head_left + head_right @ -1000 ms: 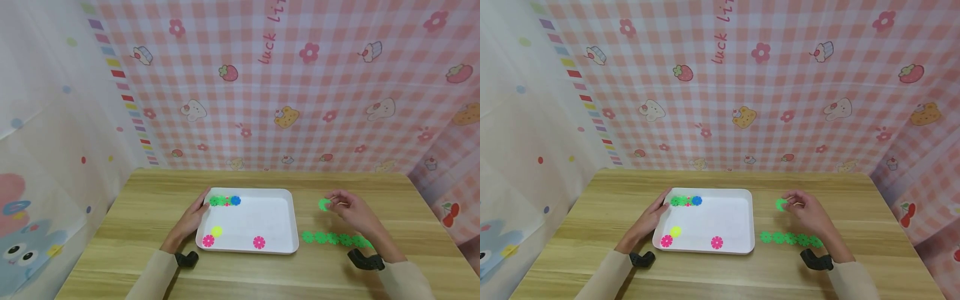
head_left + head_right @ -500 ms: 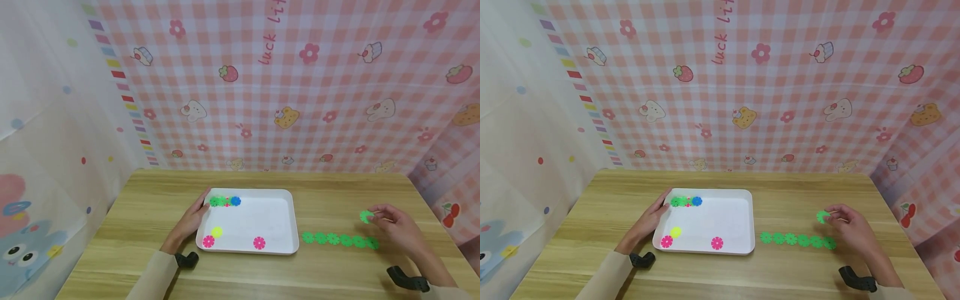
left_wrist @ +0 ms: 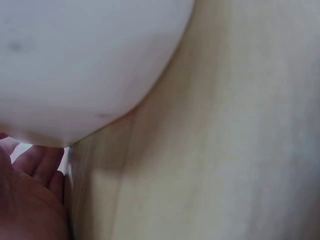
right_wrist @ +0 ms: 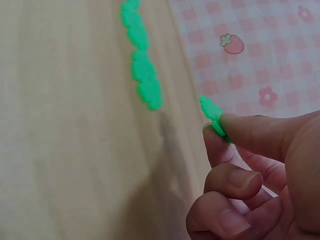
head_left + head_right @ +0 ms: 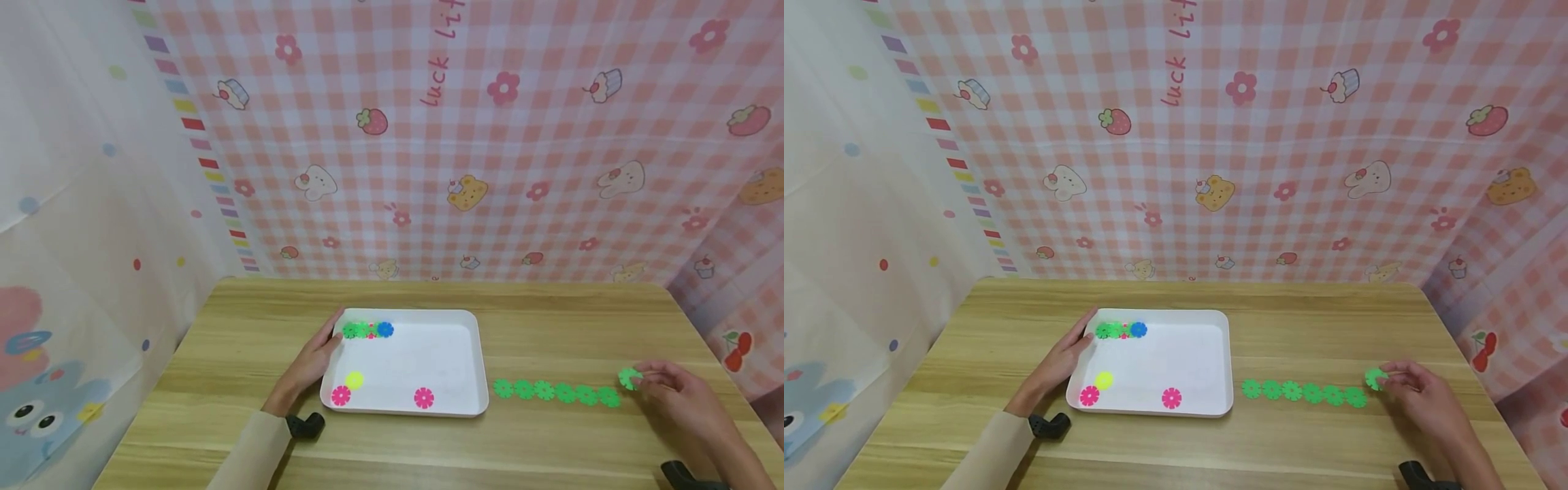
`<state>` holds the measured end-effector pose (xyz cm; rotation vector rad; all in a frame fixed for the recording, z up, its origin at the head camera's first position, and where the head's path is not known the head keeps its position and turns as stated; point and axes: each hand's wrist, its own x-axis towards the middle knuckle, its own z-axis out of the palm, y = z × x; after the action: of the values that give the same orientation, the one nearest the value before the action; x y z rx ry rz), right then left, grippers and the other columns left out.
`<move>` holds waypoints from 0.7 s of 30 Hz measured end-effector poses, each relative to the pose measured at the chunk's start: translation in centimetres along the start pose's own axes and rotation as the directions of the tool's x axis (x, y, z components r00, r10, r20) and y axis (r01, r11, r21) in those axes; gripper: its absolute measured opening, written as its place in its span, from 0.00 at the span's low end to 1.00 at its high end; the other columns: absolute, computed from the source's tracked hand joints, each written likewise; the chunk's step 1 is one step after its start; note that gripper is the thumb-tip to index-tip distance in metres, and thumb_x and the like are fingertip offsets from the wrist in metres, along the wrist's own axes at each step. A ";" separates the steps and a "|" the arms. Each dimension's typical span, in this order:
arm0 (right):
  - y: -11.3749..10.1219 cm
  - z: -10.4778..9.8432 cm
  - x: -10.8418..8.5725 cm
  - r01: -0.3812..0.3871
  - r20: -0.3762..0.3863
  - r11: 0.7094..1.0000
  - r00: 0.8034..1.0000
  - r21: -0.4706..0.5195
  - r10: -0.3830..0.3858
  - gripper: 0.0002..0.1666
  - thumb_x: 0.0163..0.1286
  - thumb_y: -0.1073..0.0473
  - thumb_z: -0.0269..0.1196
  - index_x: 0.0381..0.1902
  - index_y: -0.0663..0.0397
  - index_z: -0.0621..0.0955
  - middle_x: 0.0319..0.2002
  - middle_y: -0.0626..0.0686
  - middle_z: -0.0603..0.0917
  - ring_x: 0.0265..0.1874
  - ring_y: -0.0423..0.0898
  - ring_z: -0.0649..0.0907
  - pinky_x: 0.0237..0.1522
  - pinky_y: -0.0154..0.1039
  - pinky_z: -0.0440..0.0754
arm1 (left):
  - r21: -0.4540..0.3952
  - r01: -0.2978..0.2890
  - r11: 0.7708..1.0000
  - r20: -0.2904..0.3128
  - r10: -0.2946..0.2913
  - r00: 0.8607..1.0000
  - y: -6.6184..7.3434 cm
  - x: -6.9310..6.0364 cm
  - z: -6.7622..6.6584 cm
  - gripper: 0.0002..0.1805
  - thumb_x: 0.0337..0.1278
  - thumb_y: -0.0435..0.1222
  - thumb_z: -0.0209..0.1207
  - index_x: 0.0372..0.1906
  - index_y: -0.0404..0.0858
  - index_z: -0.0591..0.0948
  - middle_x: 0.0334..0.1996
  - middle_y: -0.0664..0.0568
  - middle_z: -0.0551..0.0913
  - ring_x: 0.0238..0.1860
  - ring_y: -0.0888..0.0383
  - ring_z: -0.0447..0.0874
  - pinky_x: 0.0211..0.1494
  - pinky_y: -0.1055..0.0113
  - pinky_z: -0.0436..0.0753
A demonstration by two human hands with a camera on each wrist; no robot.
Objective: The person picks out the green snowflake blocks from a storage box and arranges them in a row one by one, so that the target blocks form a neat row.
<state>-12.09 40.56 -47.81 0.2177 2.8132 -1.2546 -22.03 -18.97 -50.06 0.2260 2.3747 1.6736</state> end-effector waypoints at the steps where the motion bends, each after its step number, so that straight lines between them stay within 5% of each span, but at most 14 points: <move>1: 0.2 0.1 -0.1 -0.008 0.002 1.000 1.000 0.002 0.008 0.25 0.74 0.46 0.59 0.55 0.64 0.76 0.35 0.38 0.82 0.30 0.33 0.77 0.27 0.34 0.78 | 0.004 -0.006 1.000 -0.004 0.007 1.000 -0.3 0.1 0.0 0.29 0.80 0.37 0.37 0.80 0.50 0.50 0.80 0.55 0.45 0.80 0.55 0.35 0.80 0.52 0.38; 6: 0.8 0.6 -0.4 -0.028 0.005 0.999 1.000 0.025 0.028 0.23 0.74 0.48 0.60 0.52 0.64 0.77 0.33 0.38 0.82 0.26 0.36 0.75 0.24 0.35 0.76 | 0.005 -0.027 1.000 -0.014 0.028 1.000 -0.9 0.2 0.1 0.29 0.80 0.38 0.38 0.80 0.52 0.51 0.80 0.56 0.46 0.80 0.56 0.36 0.80 0.52 0.39; 13: 1.5 0.9 -0.5 -0.004 -0.006 1.000 1.000 -0.013 0.004 0.23 0.72 0.51 0.63 0.52 0.66 0.78 0.32 0.43 0.84 0.30 0.30 0.76 0.29 0.29 0.74 | -0.002 0.013 1.000 0.011 -0.013 1.000 1.4 -0.6 0.0 0.30 0.79 0.34 0.37 0.80 0.43 0.49 0.80 0.50 0.44 0.80 0.52 0.34 0.80 0.50 0.38; 21: 2.1 1.1 -0.6 0.038 -0.051 0.999 0.998 -0.026 -0.039 0.21 0.68 0.55 0.67 0.50 0.66 0.78 0.32 0.36 0.84 0.32 0.24 0.77 0.32 0.23 0.72 | 0.019 -0.017 1.000 -0.014 0.017 1.000 -0.8 0.2 0.1 0.29 0.80 0.39 0.38 0.80 0.51 0.51 0.80 0.56 0.46 0.80 0.55 0.36 0.80 0.52 0.39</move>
<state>-11.20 41.04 -50.04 0.1981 2.8879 -1.2386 -22.25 -19.13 -50.88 0.2391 2.4069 1.6658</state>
